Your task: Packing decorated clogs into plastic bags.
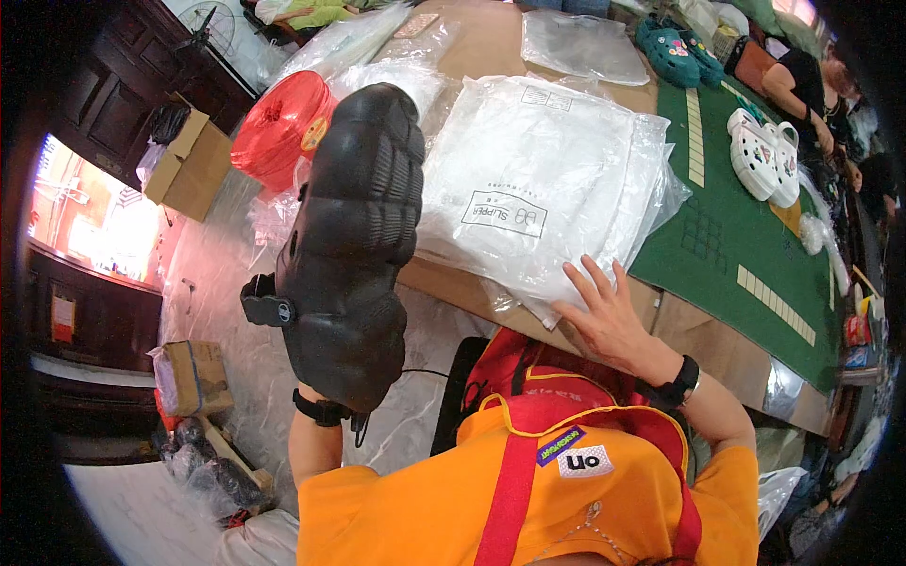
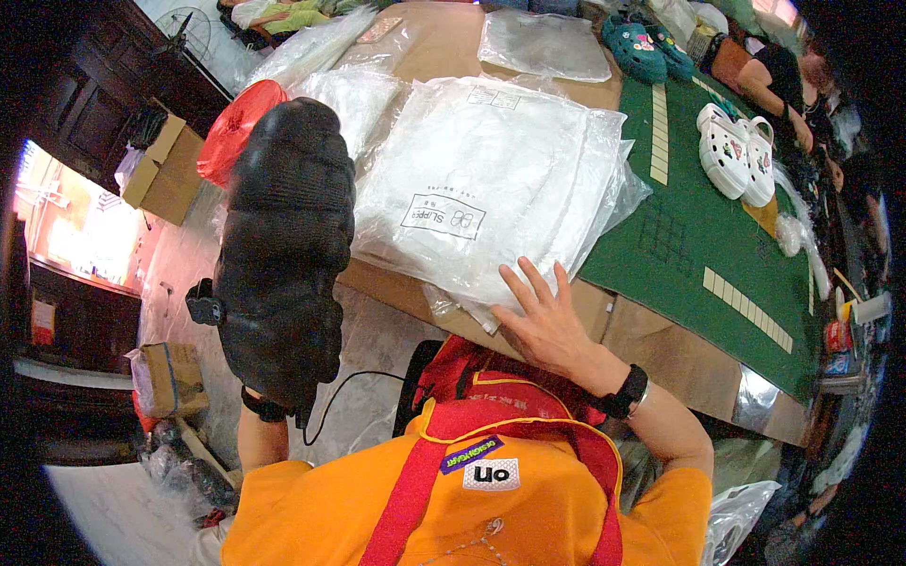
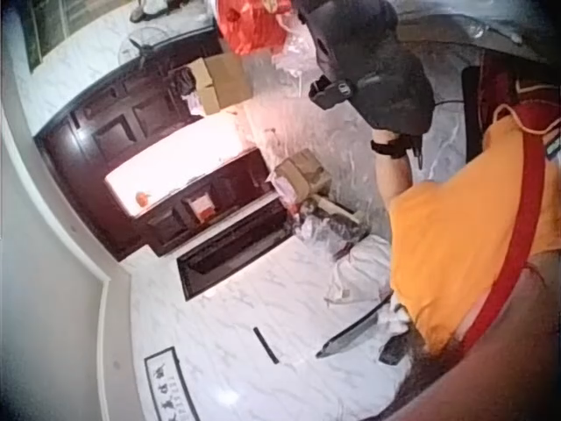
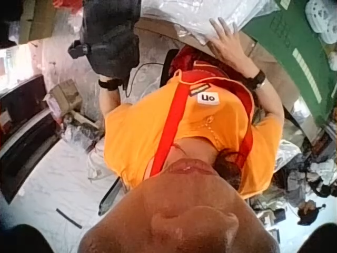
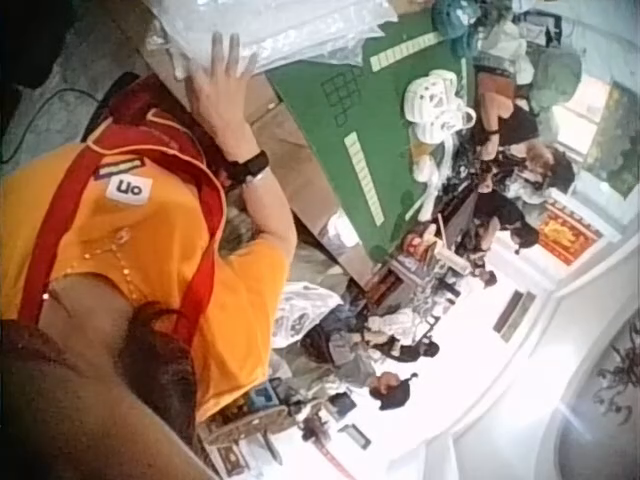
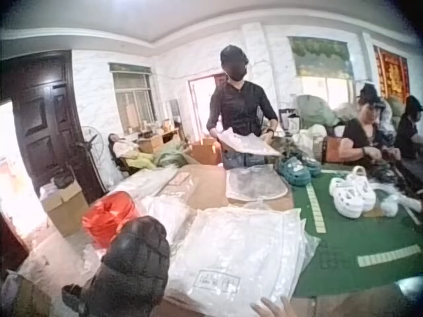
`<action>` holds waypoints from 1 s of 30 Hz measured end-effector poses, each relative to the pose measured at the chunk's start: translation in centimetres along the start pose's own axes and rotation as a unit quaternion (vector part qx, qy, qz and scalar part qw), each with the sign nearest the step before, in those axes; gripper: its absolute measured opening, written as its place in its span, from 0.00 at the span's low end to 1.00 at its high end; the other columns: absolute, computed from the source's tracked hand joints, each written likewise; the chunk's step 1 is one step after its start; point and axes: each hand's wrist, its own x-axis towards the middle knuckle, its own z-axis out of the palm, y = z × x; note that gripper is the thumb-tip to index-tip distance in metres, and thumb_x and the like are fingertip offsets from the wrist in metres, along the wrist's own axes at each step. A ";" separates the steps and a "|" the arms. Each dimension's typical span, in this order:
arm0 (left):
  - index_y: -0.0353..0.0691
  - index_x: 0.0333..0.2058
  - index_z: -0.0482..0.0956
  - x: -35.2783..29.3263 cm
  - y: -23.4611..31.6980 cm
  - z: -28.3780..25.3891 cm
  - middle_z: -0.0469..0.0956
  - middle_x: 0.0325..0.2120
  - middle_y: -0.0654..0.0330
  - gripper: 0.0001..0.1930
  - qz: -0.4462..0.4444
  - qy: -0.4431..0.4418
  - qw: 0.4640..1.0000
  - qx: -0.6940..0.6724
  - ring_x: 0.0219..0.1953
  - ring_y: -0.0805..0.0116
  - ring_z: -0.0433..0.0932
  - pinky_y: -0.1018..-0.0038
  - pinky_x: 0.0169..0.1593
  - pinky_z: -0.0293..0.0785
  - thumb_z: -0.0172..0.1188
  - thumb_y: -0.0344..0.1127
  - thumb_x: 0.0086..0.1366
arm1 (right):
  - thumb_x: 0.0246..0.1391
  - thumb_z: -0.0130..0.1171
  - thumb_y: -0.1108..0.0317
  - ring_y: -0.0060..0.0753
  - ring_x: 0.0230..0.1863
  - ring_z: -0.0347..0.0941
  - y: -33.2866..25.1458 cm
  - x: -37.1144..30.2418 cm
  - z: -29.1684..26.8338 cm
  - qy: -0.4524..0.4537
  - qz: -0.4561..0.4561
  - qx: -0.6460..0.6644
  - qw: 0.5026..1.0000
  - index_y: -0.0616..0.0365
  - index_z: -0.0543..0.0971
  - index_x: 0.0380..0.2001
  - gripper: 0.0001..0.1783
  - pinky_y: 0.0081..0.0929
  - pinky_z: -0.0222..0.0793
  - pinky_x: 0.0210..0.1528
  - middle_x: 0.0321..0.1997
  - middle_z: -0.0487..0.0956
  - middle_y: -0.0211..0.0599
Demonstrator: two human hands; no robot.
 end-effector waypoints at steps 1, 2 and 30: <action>0.36 0.46 0.71 0.7 0.0 0.1 0.74 0.39 0.61 0.16 0.000 -0.001 1.000 0.001 0.41 0.72 0.70 0.74 0.47 0.66 0.52 0.31 0.58 | 0.40 0.60 0.61 0.48 0.62 0.50 0.2 0.2 -0.3 0.002 -0.002 -0.021 1.000 0.47 0.70 0.47 0.26 0.60 0.44 0.58 0.59 0.61 0.40; 0.36 0.46 0.71 0.6 0.3 -0.2 0.74 0.39 0.61 0.16 -0.001 -0.001 1.000 0.003 0.41 0.72 0.70 0.74 0.47 0.66 0.52 0.31 0.58 | 0.40 0.60 0.61 0.48 0.62 0.50 0.5 0.4 -0.4 0.004 -0.003 -0.021 1.000 0.47 0.70 0.47 0.26 0.60 0.44 0.58 0.59 0.61 0.40; 0.35 0.43 0.73 6.1 0.2 2.0 0.75 0.37 0.61 0.18 -0.056 -0.018 0.997 0.048 0.39 0.72 0.71 0.75 0.45 0.66 0.58 0.30 0.53 | 0.42 0.58 0.67 0.46 0.51 0.66 7.4 5.6 -6.9 0.174 0.040 0.293 0.939 0.63 0.68 0.50 0.28 0.32 0.62 0.51 0.52 0.69 0.48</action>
